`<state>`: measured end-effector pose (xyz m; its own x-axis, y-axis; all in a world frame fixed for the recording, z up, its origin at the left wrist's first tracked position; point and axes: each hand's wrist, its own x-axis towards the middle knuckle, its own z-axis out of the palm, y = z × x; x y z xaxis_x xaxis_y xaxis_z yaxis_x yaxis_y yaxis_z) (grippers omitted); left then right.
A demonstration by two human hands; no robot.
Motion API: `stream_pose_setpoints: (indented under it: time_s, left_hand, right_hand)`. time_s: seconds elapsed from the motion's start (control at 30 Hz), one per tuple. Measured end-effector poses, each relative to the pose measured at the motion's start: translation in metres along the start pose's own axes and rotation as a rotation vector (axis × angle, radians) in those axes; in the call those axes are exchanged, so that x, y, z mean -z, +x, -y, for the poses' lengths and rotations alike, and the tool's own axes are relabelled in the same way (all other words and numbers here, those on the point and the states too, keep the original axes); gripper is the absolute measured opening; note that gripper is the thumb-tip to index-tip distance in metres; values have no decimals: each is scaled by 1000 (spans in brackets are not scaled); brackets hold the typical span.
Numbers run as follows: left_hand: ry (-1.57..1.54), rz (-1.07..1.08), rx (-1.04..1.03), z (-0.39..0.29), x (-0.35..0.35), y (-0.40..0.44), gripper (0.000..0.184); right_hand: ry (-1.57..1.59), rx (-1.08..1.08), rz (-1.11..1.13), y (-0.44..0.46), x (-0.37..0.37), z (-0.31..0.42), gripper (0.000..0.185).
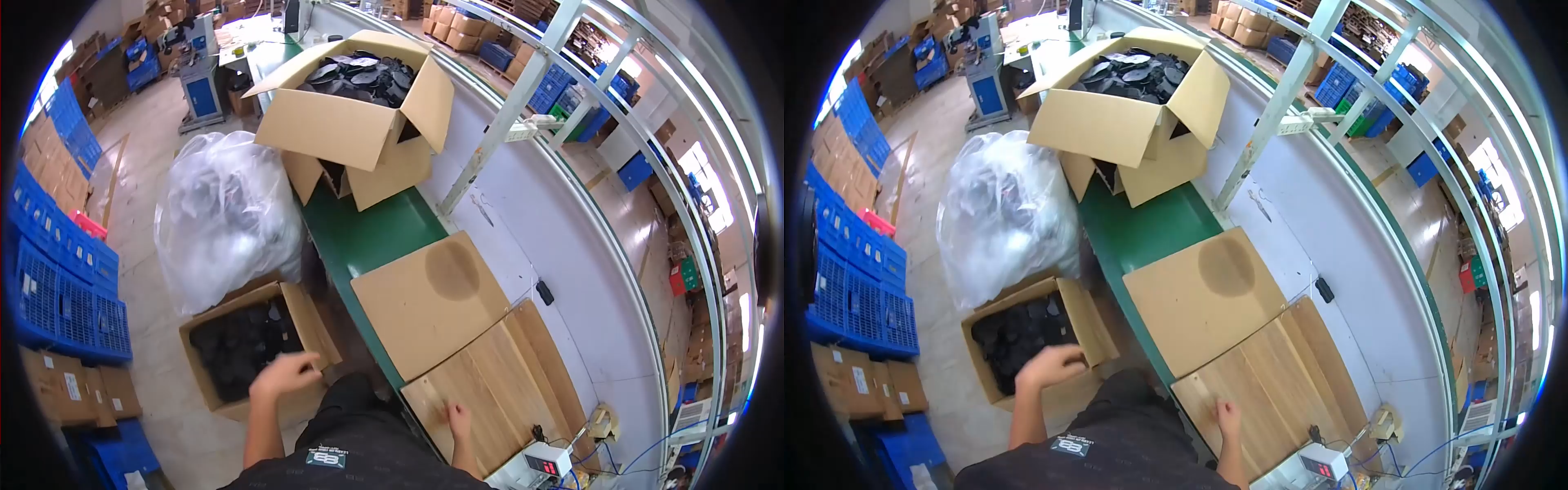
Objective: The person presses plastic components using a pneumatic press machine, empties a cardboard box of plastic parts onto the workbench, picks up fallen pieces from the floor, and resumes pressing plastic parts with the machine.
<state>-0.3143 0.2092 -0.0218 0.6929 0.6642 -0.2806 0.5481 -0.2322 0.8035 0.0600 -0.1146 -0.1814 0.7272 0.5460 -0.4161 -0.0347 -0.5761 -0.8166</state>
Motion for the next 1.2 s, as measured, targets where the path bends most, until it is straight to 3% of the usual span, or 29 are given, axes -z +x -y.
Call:
stream_pose_setpoints:
  time_s: [0.07,0.13,0.3,0.37,0.47,0.53,0.57,0.63,0.7,0.77,0.8,0.83,1.0,1.1,1.17,1.2]
  left_hand:
    - [227,-244,-89,-22,57,39,34]
    - [292,-545,-216,-31,113,84,38]
    - [262,-687,-427,-104,268,210,41]
    - [445,-846,-474,-101,334,288,43]
    - [508,-923,-386,-111,430,396,51]
    - [578,-963,41,-76,468,460,62]
    - [584,-966,103,-61,471,478,71]
    - [590,-743,350,-61,455,485,76]
    - [557,-762,338,-48,467,491,69]
    - [400,-515,265,-20,493,489,53]
    - [316,-528,215,-12,493,490,37]
    - [317,-532,217,-10,494,491,37]
    - [418,-501,28,4,490,502,34]
    - [481,-441,58,-24,478,470,32]
    - [511,-351,15,-23,479,456,34]
    - [503,-366,-34,-19,480,449,33]
  right_hand:
    - [-33,126,-44,37,-17,51,25]
    - [109,229,49,75,-37,127,24]
    - [-28,674,152,158,-65,363,25]
    - [-27,783,139,178,-85,466,29]
    - [-179,924,16,231,-126,589,49]
    - [-296,895,-100,259,-156,638,67]
    - [-347,855,-136,275,-168,658,76]
    - [-389,745,-137,307,-187,685,86]
    - [-419,632,-131,329,-203,697,95]
    - [-278,376,152,340,-222,698,103]
    - [-205,321,347,338,-223,695,100]
    - [-136,267,299,342,-230,689,90]
    - [-144,347,349,341,-229,681,74]
    - [-76,444,312,344,-225,666,81]
    - [-77,359,317,335,-215,664,83]
    - [-130,464,307,338,-215,657,82]
